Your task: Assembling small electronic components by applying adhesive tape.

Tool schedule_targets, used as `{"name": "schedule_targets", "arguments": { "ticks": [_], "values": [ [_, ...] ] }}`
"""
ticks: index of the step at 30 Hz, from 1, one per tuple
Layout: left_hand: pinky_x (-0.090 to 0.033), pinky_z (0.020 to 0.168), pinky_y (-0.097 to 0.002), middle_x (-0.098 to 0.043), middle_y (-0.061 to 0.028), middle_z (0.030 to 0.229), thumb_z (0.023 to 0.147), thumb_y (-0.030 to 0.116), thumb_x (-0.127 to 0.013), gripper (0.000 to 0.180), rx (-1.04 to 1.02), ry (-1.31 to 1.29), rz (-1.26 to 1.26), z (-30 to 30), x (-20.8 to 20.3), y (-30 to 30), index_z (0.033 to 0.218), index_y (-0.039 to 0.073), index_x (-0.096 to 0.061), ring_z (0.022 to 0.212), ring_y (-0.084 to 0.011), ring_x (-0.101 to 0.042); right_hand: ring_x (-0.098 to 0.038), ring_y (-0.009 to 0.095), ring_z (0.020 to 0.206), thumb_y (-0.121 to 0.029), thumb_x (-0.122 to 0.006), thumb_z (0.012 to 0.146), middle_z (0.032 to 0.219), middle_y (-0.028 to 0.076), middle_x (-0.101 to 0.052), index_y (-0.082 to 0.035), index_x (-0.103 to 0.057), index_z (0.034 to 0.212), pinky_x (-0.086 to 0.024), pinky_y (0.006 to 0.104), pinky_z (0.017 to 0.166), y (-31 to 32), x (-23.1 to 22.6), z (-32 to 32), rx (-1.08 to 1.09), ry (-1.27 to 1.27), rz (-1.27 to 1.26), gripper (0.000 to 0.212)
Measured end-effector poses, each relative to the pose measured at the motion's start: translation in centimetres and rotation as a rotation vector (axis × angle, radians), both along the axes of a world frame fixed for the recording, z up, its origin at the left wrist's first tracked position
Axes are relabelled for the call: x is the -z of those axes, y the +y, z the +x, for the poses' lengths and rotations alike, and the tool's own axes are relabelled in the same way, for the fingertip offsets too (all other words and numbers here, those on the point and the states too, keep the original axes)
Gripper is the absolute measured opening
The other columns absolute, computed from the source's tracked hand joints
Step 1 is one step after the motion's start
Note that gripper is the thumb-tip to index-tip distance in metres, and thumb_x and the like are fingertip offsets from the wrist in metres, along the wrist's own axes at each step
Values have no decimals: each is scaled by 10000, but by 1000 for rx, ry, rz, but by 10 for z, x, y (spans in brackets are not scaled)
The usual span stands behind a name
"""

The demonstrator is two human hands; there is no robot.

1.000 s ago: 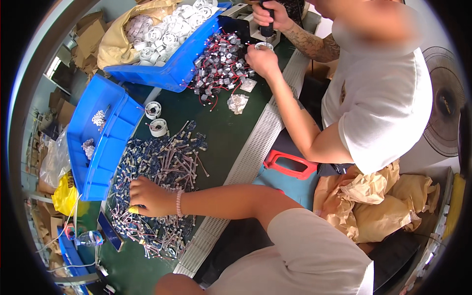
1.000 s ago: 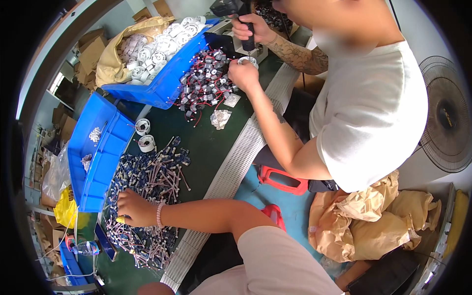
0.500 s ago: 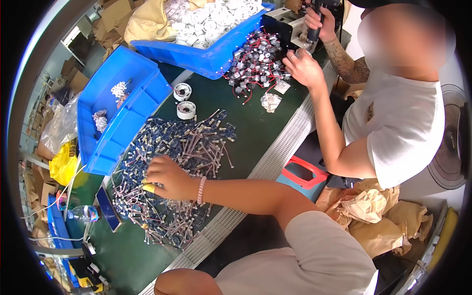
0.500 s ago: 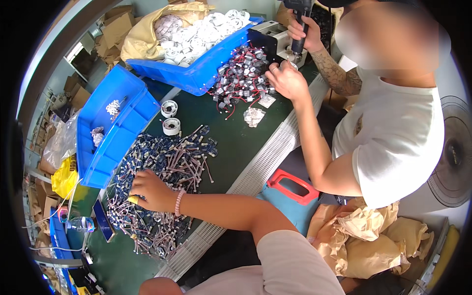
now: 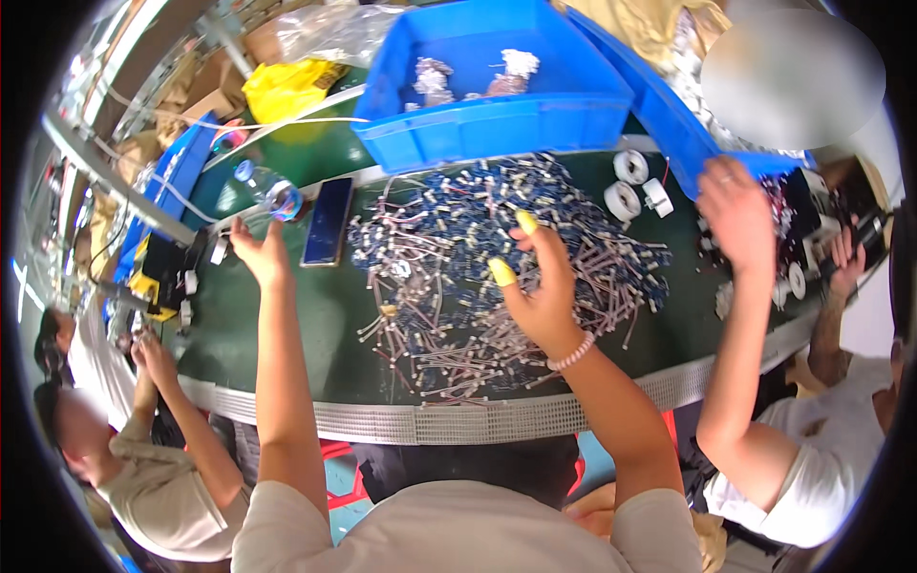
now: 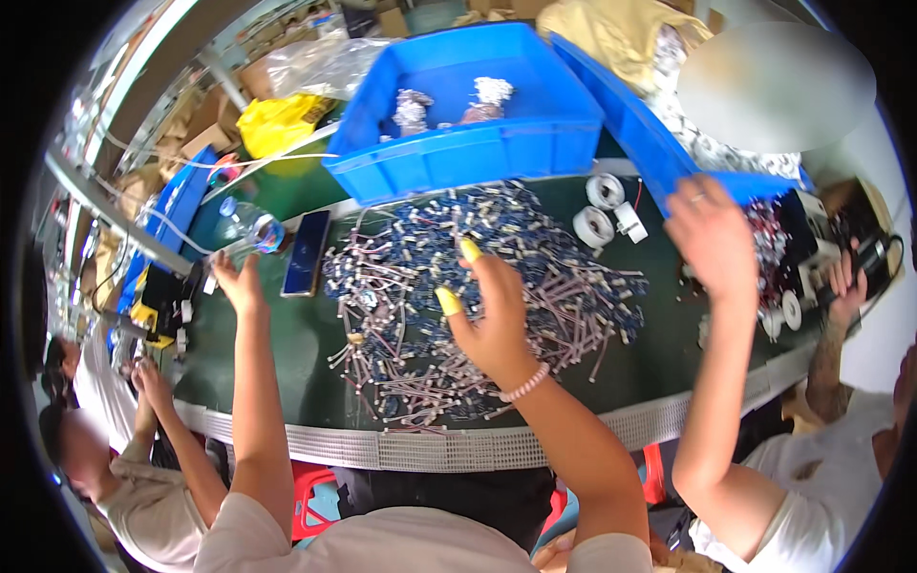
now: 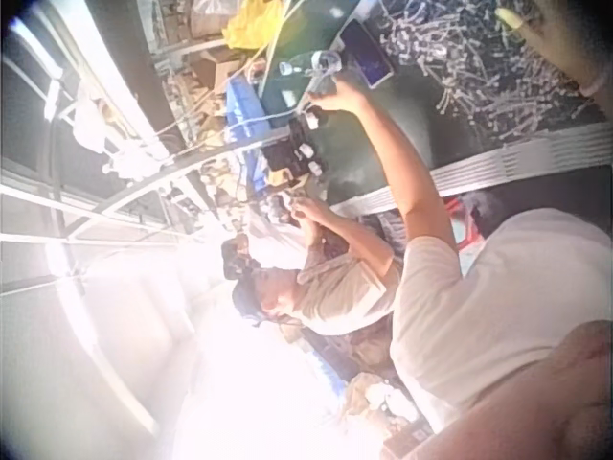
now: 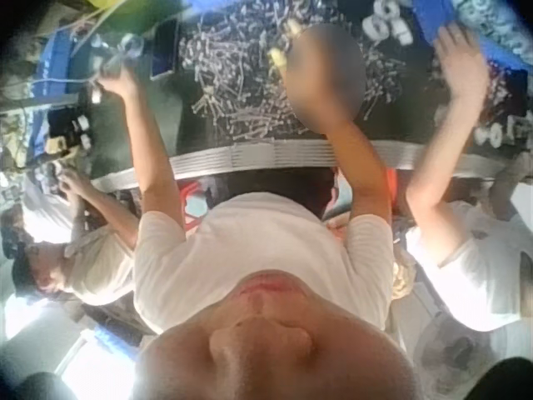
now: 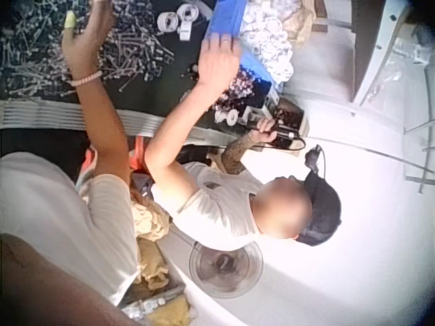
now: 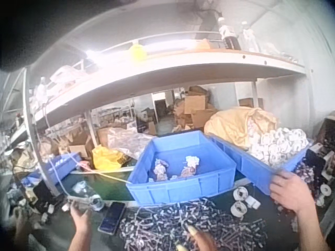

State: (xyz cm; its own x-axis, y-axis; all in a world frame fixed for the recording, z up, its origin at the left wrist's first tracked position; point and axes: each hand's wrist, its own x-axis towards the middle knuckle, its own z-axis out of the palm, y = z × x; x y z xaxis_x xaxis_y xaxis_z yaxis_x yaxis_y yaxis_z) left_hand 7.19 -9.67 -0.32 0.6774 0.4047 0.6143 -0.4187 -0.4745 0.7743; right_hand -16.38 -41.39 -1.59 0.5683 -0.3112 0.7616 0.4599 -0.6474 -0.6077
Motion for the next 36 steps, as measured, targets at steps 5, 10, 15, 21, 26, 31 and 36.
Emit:
{"name": "schedule_targets", "arguments": {
  "ticks": [5,10,15,21,26,31,36],
  "values": [
    [-303,1032,-456,-271,-261,1389,568,238,-846,1073,-198,132,310,44,22,17,1383,-16,-197,1274,-383,-294,-505,256,908,-67,-681,742,1060,130,-562,31,-477,1183,-409,371,827,4,8,-4,-51,83,43,496],
    [-483,809,-365,-454,-198,1257,599,175,-853,932,257,285,-199,82,15,-3,1333,-10,-309,1049,-279,-526,-515,287,982,-80,-699,734,1077,145,-547,0,-531,1160,-421,379,834,2,2,-15,-24,177,35,464],
    [-545,623,-306,-580,-77,1058,722,175,-777,568,291,161,-216,68,19,-11,1202,110,-479,868,-181,-568,-510,297,968,-176,-690,764,1051,131,-549,-19,-515,1185,-371,404,876,9,1,-11,1,121,-37,482],
    [-413,938,-361,-488,-115,1197,805,331,-672,687,820,34,200,-73,-12,-20,1321,-3,-365,1082,-226,-490,-497,278,785,-396,-615,802,861,99,-543,-2,-477,1168,-362,412,718,25,-47,-8,-98,96,-281,555],
    [-440,863,-377,-529,-151,1129,681,244,-795,802,916,131,257,-178,6,-76,1285,-59,-364,1008,-268,-534,-519,289,659,-421,-622,722,645,108,-535,36,-555,976,-360,405,629,56,-82,11,-61,49,-218,527],
    [-370,951,-368,-483,-150,1170,584,254,-855,936,750,197,407,-184,17,-60,1301,-57,-340,1083,-240,-481,-486,279,435,-295,-626,606,452,89,-485,-46,-549,516,-348,378,506,64,-84,19,-114,69,-315,276],
    [-389,964,-376,-467,-114,1237,723,225,-701,839,1352,461,328,-182,3,-29,1369,-6,-217,1134,-241,-470,-480,301,435,-256,-613,622,454,102,-494,-77,-552,485,-338,398,482,67,-78,12,-345,132,-276,233]
  ]
}}
